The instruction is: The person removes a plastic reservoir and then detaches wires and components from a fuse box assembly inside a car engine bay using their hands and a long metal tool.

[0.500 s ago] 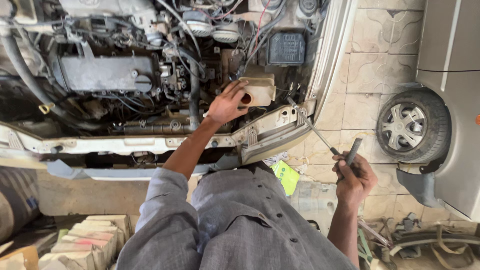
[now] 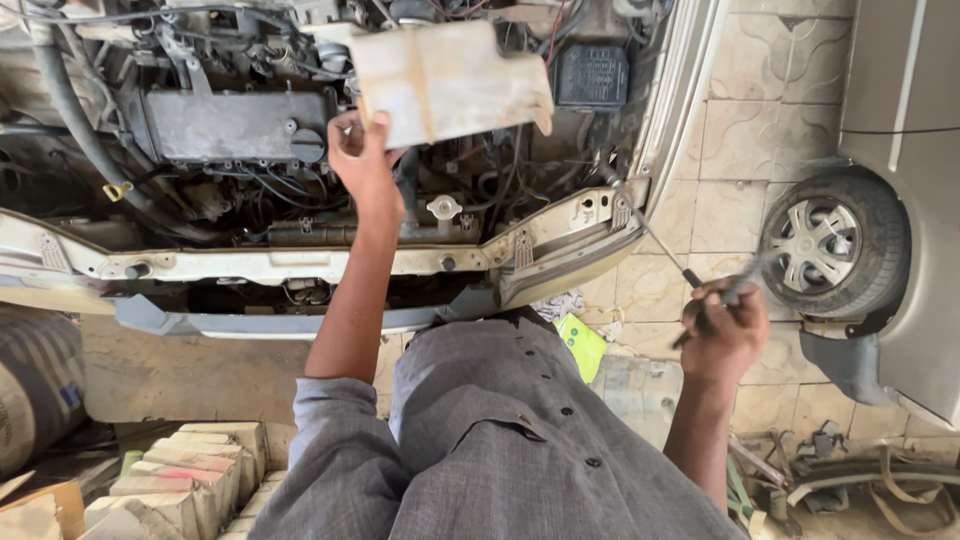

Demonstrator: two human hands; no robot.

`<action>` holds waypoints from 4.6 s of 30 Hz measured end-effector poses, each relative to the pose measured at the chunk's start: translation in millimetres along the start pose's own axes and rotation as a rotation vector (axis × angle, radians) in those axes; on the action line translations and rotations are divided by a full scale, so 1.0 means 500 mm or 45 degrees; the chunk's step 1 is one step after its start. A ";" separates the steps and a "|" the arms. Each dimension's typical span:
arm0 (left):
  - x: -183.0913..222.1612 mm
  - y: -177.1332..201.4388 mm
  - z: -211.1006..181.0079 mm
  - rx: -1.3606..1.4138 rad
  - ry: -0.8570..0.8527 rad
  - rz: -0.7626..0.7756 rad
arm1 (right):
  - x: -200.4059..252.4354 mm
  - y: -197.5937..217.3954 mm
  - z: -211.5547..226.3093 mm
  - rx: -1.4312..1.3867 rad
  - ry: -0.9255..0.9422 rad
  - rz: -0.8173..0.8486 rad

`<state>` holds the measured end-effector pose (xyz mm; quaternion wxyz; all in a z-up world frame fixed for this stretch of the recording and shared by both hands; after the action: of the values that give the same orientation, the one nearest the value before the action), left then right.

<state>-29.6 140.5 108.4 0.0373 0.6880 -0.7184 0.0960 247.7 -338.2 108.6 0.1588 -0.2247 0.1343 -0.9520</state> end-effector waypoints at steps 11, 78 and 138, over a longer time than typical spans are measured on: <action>0.229 -0.098 0.167 0.141 0.469 0.615 | 0.059 -0.007 -0.010 0.007 0.164 0.174; 0.147 -0.084 0.140 1.068 0.737 0.610 | 0.045 -0.334 0.050 0.033 0.143 0.538; -0.490 -0.008 -0.157 0.374 -0.172 0.008 | 0.009 -0.090 -0.056 0.099 0.051 0.102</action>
<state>-19.2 395.9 140.2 -0.1126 0.6885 -0.6997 0.1536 219.6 -293.4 101.0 0.2026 -0.1936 0.1093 -0.9537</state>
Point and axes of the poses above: each hand's wrist, its own x-axis away from the middle knuckle, its own y-axis out of the back of the hand, z = x × y, the point moved 10 cm from there along -x, towards the middle knuckle, and after that the axes turned 2 degrees about x, right-handed, at the moved point
